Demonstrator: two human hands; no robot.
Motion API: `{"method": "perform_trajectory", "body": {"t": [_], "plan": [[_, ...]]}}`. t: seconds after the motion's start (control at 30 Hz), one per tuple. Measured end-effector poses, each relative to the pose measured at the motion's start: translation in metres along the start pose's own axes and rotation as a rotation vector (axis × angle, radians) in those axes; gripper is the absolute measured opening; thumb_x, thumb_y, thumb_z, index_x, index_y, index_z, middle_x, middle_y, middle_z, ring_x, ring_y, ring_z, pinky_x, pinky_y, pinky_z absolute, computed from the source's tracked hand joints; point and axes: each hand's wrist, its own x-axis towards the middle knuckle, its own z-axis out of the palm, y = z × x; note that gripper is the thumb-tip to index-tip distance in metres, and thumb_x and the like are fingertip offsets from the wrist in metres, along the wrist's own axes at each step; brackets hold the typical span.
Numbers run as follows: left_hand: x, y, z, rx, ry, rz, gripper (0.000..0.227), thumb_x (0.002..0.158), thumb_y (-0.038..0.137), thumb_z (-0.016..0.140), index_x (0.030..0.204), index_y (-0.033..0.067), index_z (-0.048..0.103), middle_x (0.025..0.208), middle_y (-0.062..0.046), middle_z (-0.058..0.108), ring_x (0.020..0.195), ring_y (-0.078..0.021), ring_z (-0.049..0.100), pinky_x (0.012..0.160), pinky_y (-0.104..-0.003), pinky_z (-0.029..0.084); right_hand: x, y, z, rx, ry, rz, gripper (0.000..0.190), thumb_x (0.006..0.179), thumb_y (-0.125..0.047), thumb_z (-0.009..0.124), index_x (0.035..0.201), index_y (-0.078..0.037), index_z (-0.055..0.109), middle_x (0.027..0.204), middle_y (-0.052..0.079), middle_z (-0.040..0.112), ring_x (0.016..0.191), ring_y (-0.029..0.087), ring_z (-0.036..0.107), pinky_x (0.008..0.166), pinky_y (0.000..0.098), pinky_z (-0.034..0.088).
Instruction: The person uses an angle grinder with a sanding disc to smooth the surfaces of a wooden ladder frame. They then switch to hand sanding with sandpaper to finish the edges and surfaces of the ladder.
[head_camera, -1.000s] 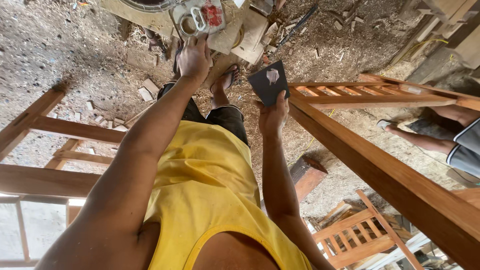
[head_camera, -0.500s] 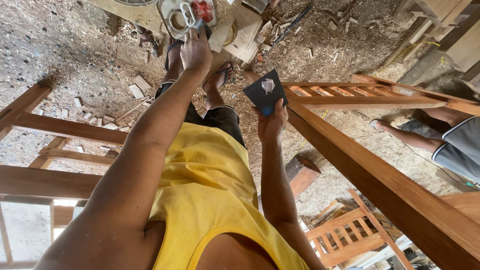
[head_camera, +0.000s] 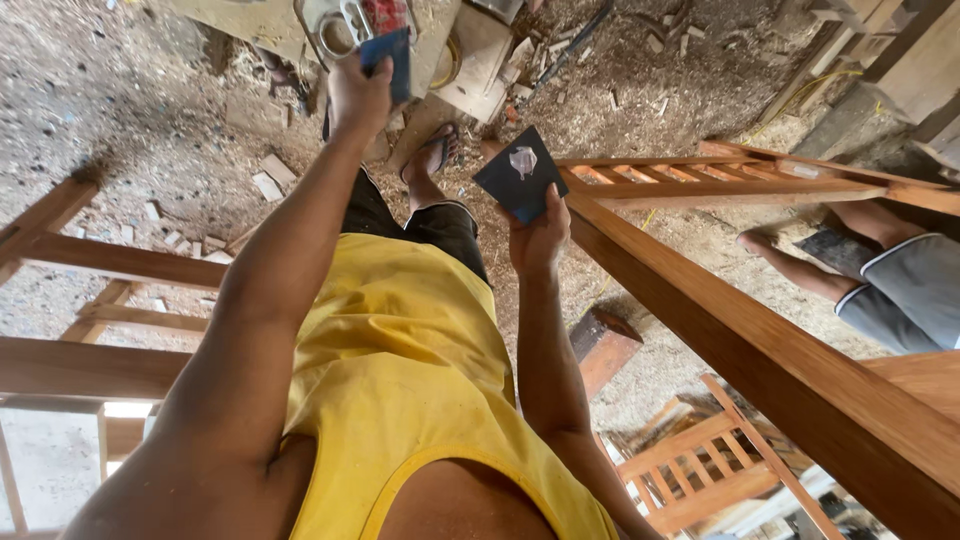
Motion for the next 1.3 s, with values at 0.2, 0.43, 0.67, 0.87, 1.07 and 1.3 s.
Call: {"method": "perform_trajectory", "body": {"t": [0.2, 0.43, 0.67, 0.87, 1.07, 1.3], "plan": [[-0.072, 0.066, -0.056, -0.413, -0.466, 0.043, 0.03, 0.093, 0.004, 0.074, 0.121, -0.0051, 0.069, 0.103, -0.017, 0.078, 0.085, -0.0272, 0.08, 0.06, -0.037, 0.067, -0.004, -0.007, 0.021, 0.06, -0.085, -0.039, 0.038, 0.112, -0.031, 0.048, 0.128, 0.003, 0.056, 0.109, 0.015, 0.072, 0.089, 0.024, 0.074, 0.068, 0.0392, 0.064], [-0.145, 0.141, -0.064, 0.524, -0.637, 0.817, 0.009, 0.098, 0.006, 0.077, 0.105, 0.0034, 0.072, 0.096, -0.011, 0.075, 0.075, -0.0209, 0.072, 0.065, -0.031, 0.062, -0.039, 0.001, 0.064, 0.079, 0.085, -0.244, 0.033, 0.111, -0.024, 0.052, 0.122, 0.006, 0.061, 0.099, 0.014, 0.072, 0.076, 0.021, 0.073, 0.057, 0.0352, 0.061], [-0.2, 0.182, -0.039, 1.078, -0.775, 1.654, 0.034, 0.087, 0.023, 0.078, 0.12, 0.0138, 0.076, 0.112, -0.011, 0.065, 0.106, -0.0302, 0.062, 0.083, -0.049, 0.049, -0.085, 0.029, 0.093, 0.005, 0.343, -0.497, 0.032, 0.111, -0.027, 0.057, 0.111, 0.004, 0.065, 0.09, 0.011, 0.072, 0.067, 0.017, 0.067, 0.057, 0.031, 0.056], [-0.229, 0.188, -0.018, 1.292, -0.939, 1.965, 0.033, 0.093, 0.025, 0.072, 0.125, 0.019, 0.076, 0.114, -0.008, 0.062, 0.111, -0.0267, 0.059, 0.088, -0.051, 0.047, -0.134, 0.045, 0.105, -0.116, 0.682, -0.591, 0.032, 0.111, -0.028, 0.058, 0.11, 0.003, 0.067, 0.093, 0.003, 0.072, 0.078, 0.008, 0.063, 0.069, 0.0239, 0.053], [-0.26, 0.174, 0.012, 1.252, -1.175, 2.252, 0.035, 0.098, 0.026, 0.067, 0.132, 0.0242, 0.073, 0.116, -0.008, 0.06, 0.109, -0.0249, 0.056, 0.083, -0.049, 0.046, -0.174, 0.054, 0.101, -0.017, 0.887, -0.683, 0.031, 0.109, -0.026, 0.059, 0.114, 0.003, 0.068, 0.094, 0.002, 0.072, 0.083, 0.008, 0.063, 0.073, 0.0233, 0.054], [-0.311, 0.15, 0.045, 1.233, -1.224, 2.485, 0.032, 0.094, 0.03, 0.064, 0.123, 0.029, 0.075, 0.118, -0.003, 0.061, 0.11, -0.0239, 0.056, 0.086, -0.05, 0.045, -0.21, 0.051, 0.07, -0.164, 1.168, -0.684, 0.032, 0.108, -0.029, 0.059, 0.116, 0.0, 0.069, 0.098, 0.004, 0.075, 0.089, 0.009, 0.067, 0.078, 0.0263, 0.058]]}}
